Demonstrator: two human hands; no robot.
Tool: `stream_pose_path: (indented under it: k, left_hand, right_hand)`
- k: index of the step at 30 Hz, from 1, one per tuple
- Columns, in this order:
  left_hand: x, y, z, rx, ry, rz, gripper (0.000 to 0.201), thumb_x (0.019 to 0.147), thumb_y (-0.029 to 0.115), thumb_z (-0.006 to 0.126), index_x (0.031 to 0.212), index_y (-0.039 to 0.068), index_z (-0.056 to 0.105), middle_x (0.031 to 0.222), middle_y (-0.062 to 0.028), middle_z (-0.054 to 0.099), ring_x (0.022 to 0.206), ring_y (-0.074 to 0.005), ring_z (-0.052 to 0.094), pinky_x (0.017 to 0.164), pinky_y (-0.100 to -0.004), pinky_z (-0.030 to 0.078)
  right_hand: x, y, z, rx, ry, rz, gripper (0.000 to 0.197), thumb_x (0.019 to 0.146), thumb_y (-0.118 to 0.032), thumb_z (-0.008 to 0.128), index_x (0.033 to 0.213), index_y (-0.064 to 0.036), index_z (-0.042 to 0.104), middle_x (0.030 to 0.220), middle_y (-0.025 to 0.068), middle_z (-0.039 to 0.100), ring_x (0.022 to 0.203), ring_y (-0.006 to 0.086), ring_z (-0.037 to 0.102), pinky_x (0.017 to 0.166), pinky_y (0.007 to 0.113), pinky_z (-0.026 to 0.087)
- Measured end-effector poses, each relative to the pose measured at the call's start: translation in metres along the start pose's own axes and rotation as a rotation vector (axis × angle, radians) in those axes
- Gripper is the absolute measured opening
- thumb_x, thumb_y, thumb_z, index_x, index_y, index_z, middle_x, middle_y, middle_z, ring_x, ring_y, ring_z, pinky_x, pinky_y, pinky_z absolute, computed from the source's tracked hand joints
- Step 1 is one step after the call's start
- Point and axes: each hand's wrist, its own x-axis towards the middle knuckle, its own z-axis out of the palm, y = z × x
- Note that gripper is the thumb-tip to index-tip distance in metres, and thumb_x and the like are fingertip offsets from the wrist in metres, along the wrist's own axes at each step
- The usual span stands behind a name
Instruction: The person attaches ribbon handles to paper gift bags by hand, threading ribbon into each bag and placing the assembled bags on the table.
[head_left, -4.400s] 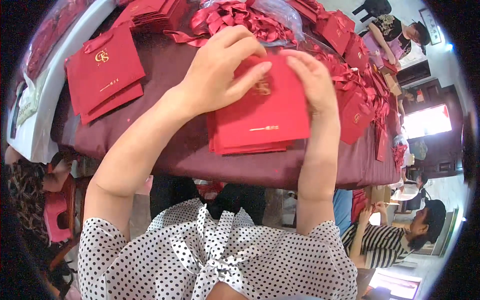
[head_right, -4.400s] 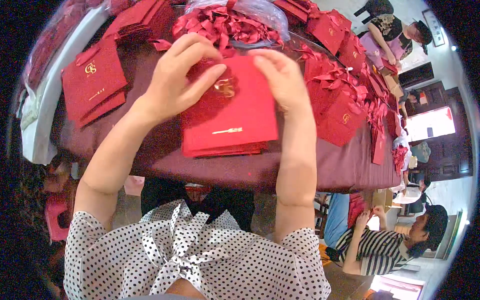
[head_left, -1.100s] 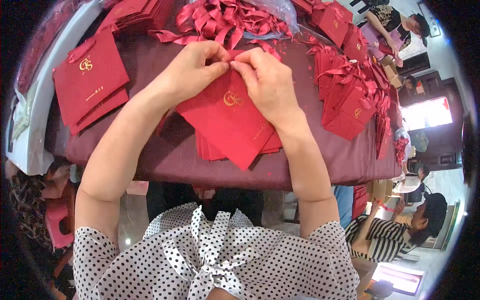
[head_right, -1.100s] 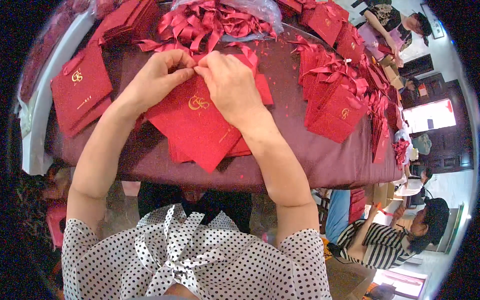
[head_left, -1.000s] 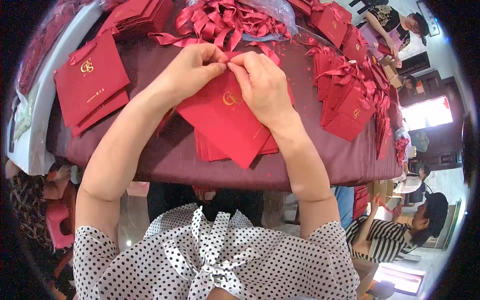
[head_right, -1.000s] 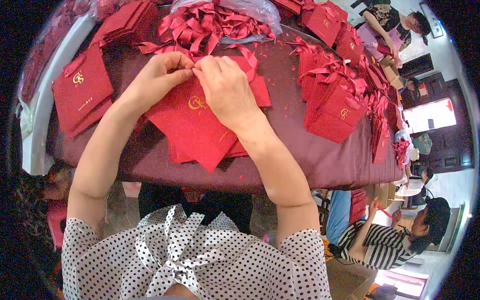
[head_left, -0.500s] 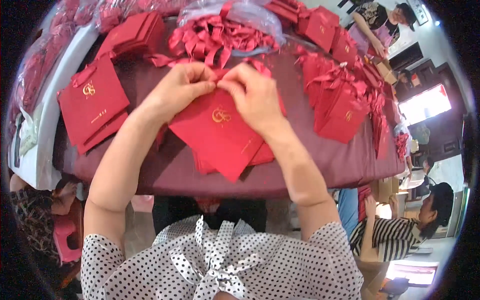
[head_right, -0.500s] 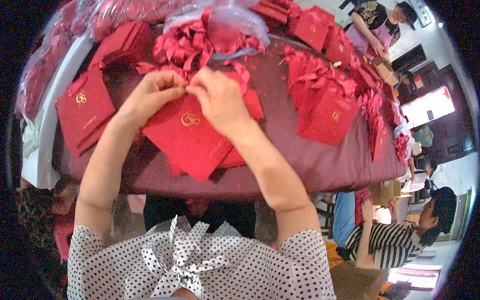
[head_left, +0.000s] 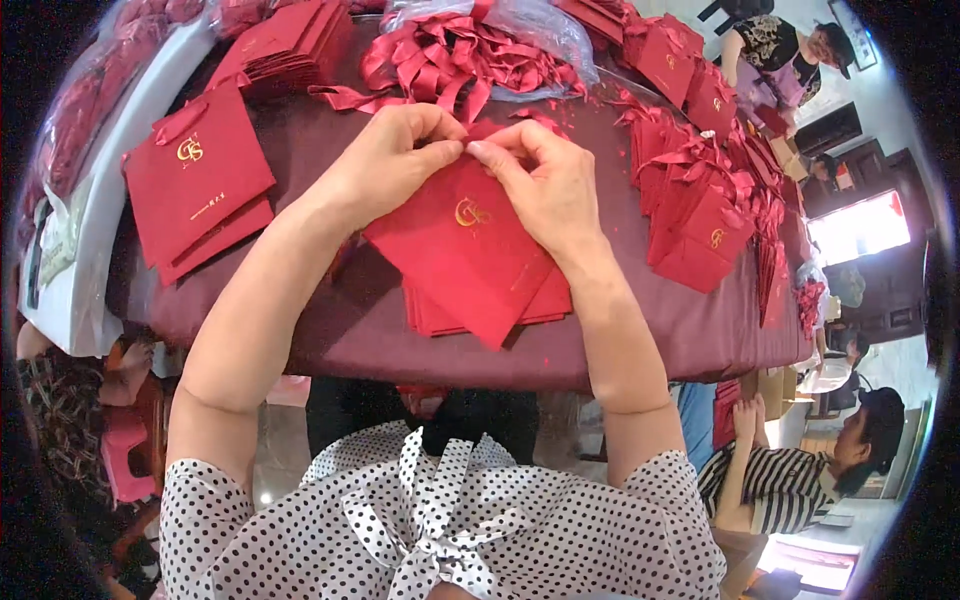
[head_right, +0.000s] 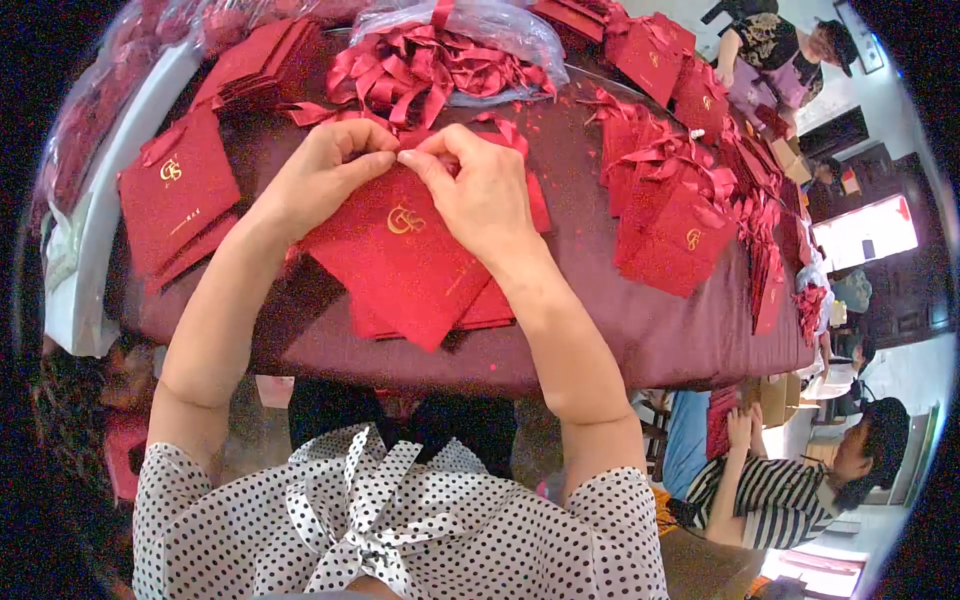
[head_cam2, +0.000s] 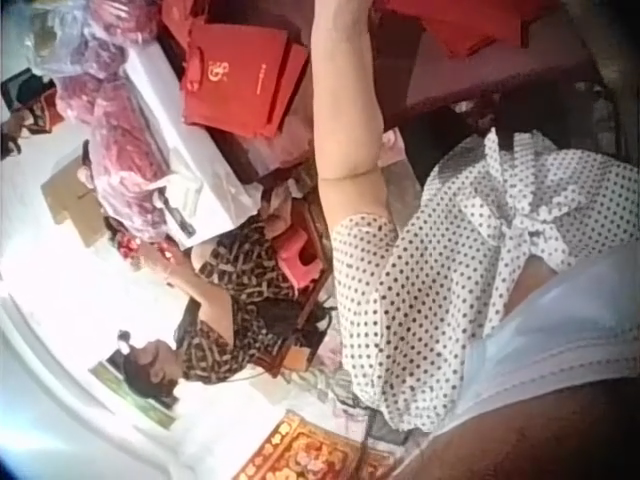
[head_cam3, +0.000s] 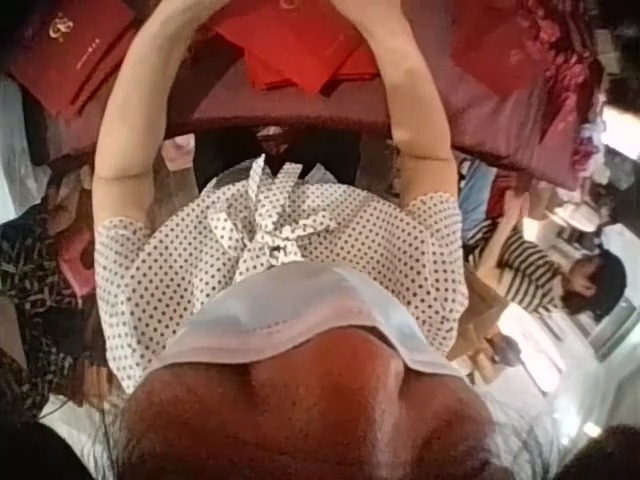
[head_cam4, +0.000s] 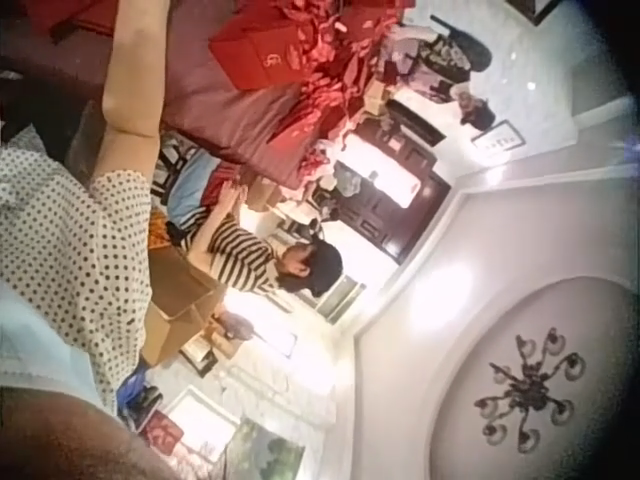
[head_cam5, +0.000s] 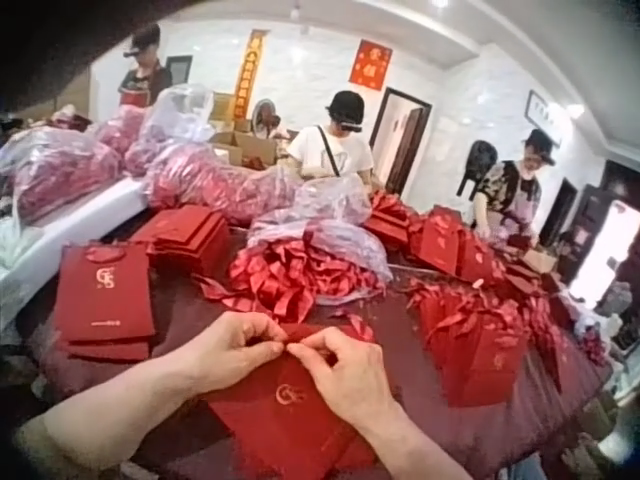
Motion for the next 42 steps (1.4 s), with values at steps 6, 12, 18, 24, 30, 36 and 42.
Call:
stream_pose_path:
  k: [6, 12, 18, 24, 30, 36, 42]
  left_hand:
    - [0.004, -0.006, -0.011, -0.294, -0.076, -0.18, 0.01, 0.088, 0.011, 0.058, 0.093, 0.002, 0.059, 0.081, 0.0039, 0.058, 0.073, -0.0035, 0.051, 0.067, -0.0189, 0.041]
    - [0.006, -0.011, -0.011, -0.215, -0.09, -0.223, 0.012, 0.088, 0.014, 0.061, 0.09, 0.003, 0.059, 0.078, 0.0052, 0.057, 0.069, -0.0031, 0.048, 0.062, -0.0187, 0.039]
    - [0.009, -0.017, -0.007, -0.154, -0.079, -0.171, 0.015, 0.088, 0.016, 0.062, 0.085, 0.002, 0.06, 0.072, 0.0024, 0.056, 0.062, -0.0053, 0.047, 0.053, -0.0224, 0.04]
    - [0.007, -0.016, -0.002, 0.265, 0.002, 0.066, 0.014, 0.088, 0.013, 0.058, 0.086, -0.001, 0.055, 0.073, -0.0009, 0.056, 0.07, -0.0076, 0.048, 0.064, -0.0251, 0.042]
    - [0.0, -0.007, 0.008, 0.432, 0.118, 0.192, 0.012, 0.085, 0.008, 0.058, 0.089, -0.003, 0.055, 0.081, -0.0179, 0.061, 0.078, -0.0274, 0.06, 0.071, -0.0346, 0.046]
    - [-0.005, -0.007, 0.022, 0.639, 0.176, 0.397, 0.008, 0.083, 0.005, 0.057, 0.087, -0.001, 0.052, 0.08, -0.0179, 0.059, 0.077, -0.0372, 0.057, 0.068, -0.0425, 0.044]
    - [-0.008, 0.007, 0.017, 0.47, 0.238, 0.292, 0.008, 0.083, 0.004, 0.058, 0.086, -0.002, 0.053, 0.079, -0.0163, 0.059, 0.075, -0.026, 0.058, 0.065, -0.0319, 0.044]
  right_hand:
    - [0.003, 0.006, -0.012, 0.173, -0.163, 0.098, 0.015, 0.082, -0.013, 0.066, 0.089, -0.0002, 0.065, 0.081, 0.0118, 0.067, 0.073, 0.0162, 0.065, 0.065, 0.028, 0.049]
    - [0.0, -0.008, -0.014, 0.055, -0.1, 0.067, 0.014, 0.081, -0.01, 0.063, 0.091, 0.0, 0.064, 0.082, 0.0137, 0.067, 0.076, 0.0187, 0.065, 0.068, 0.03, 0.05]
    - [0.0, -0.001, -0.006, -0.069, -0.093, -0.071, 0.013, 0.081, -0.01, 0.062, 0.088, 0.0008, 0.061, 0.08, 0.0154, 0.065, 0.075, 0.0275, 0.065, 0.067, 0.035, 0.05]
    - [-0.006, 0.0, 0.004, -0.307, -0.099, -0.281, 0.012, 0.079, -0.008, 0.059, 0.081, -0.0005, 0.051, 0.076, 0.0149, 0.059, 0.075, 0.0299, 0.06, 0.067, 0.041, 0.047]
    - [-0.015, -0.01, 0.014, -0.666, -0.083, -0.398, 0.014, 0.072, -0.006, 0.058, 0.08, -0.0017, 0.048, 0.077, 0.0144, 0.055, 0.076, 0.0302, 0.056, 0.071, 0.037, 0.047]
    - [-0.007, -0.007, -0.006, -0.21, -0.132, 0.002, 0.01, 0.08, -0.01, 0.06, 0.082, -0.0006, 0.057, 0.074, 0.017, 0.063, 0.071, 0.0323, 0.063, 0.064, 0.043, 0.049]
    - [-0.003, -0.01, 0.003, -0.048, -0.026, -0.119, 0.014, 0.08, -0.006, 0.063, 0.092, -0.0004, 0.059, 0.073, 0.0162, 0.064, 0.068, 0.0313, 0.064, 0.061, 0.038, 0.049]
